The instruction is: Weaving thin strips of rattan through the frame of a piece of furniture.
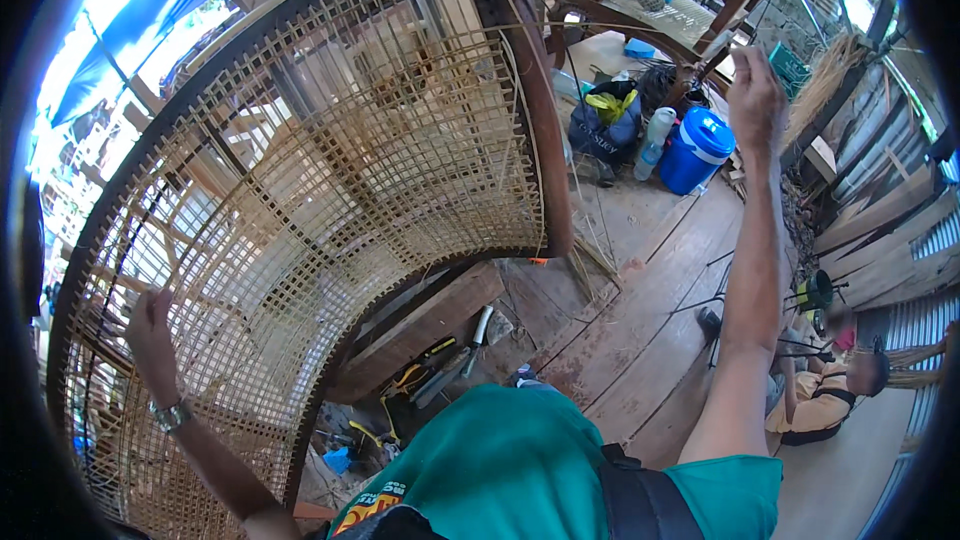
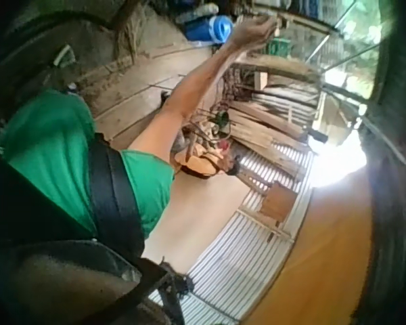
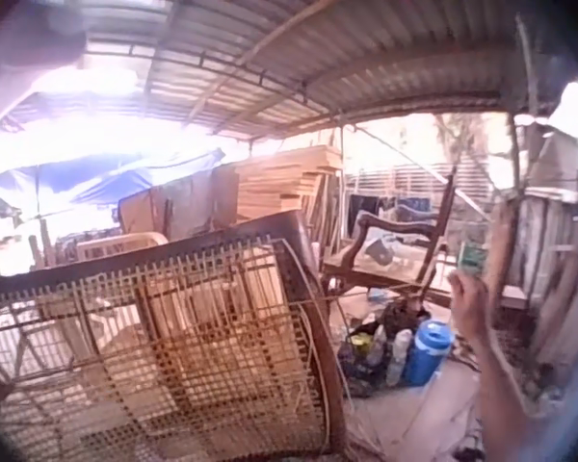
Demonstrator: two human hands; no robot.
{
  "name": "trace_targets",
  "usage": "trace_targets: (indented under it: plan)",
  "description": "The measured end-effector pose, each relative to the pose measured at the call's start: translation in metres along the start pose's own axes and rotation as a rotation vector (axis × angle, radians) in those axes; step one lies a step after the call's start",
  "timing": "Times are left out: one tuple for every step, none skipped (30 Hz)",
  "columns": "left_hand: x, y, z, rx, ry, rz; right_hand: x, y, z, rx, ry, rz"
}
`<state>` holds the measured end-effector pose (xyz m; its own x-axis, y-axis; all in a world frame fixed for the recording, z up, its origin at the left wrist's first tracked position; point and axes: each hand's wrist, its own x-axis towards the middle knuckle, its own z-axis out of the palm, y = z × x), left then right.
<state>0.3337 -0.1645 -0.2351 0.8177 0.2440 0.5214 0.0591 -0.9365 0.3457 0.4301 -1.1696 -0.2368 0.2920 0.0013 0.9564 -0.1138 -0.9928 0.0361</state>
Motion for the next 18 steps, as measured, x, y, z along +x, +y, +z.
trace_targets:
  plan:
    - [-0.001,-0.024,-0.01,-0.033,0.058,0.023,-0.001,-0.014,0.01,0.004,0.008,-0.004]
    - [-0.001,-0.047,-0.018,-0.118,0.078,0.038,-0.001,-0.023,0.021,0.009,0.016,-0.009]
    - [0.002,-0.05,-0.022,-0.1,0.059,0.029,0.001,-0.026,0.026,0.002,0.024,-0.016]
    - [0.005,-0.053,-0.027,-0.082,0.041,0.022,0.005,-0.029,0.033,-0.005,0.033,-0.022]
    - [0.008,-0.054,-0.039,-0.002,0.005,0.008,-0.002,-0.03,0.037,0.005,0.042,-0.017]
    - [0.008,-0.043,-0.035,0.124,-0.012,-0.002,0.0,-0.035,0.039,-0.003,0.052,-0.029]
    - [0.009,-0.032,-0.031,0.249,-0.03,-0.009,0.003,-0.04,0.039,-0.002,0.053,-0.035]
    - [0.013,-0.036,-0.039,0.335,-0.035,-0.022,-0.001,-0.035,0.038,0.031,0.064,0.002]
    - [0.014,-0.012,-0.039,0.344,0.008,-0.032,-0.005,-0.037,0.029,0.037,0.072,0.027]
    - [0.009,0.013,-0.037,0.352,0.052,-0.04,0.004,-0.039,0.03,0.042,0.081,0.054]
    - [0.0,0.038,-0.034,0.301,0.237,0.018,0.007,-0.041,0.026,0.055,0.092,0.081]
    - [0.002,0.049,-0.038,0.266,0.259,0.028,0.013,-0.045,0.022,0.064,0.102,0.106]
    - [0.006,0.061,-0.045,0.231,0.282,0.039,0.014,-0.048,0.014,0.072,0.113,0.131]
    - [0.005,0.088,-0.044,0.189,0.404,0.114,0.017,-0.059,0.006,0.084,0.127,0.154]
    - [0.006,0.104,-0.043,0.107,0.444,0.222,0.016,-0.07,-0.002,0.103,0.141,0.178]
    - [0.008,0.121,-0.041,0.023,0.482,0.33,0.014,-0.081,-0.011,0.12,0.154,0.2]
    - [0.008,0.162,-0.037,-0.116,0.479,0.465,0.019,-0.093,-0.015,0.135,0.166,0.222]
    - [0.01,0.201,-0.007,-0.346,0.373,0.47,0.016,-0.097,-0.03,0.119,0.171,0.235]
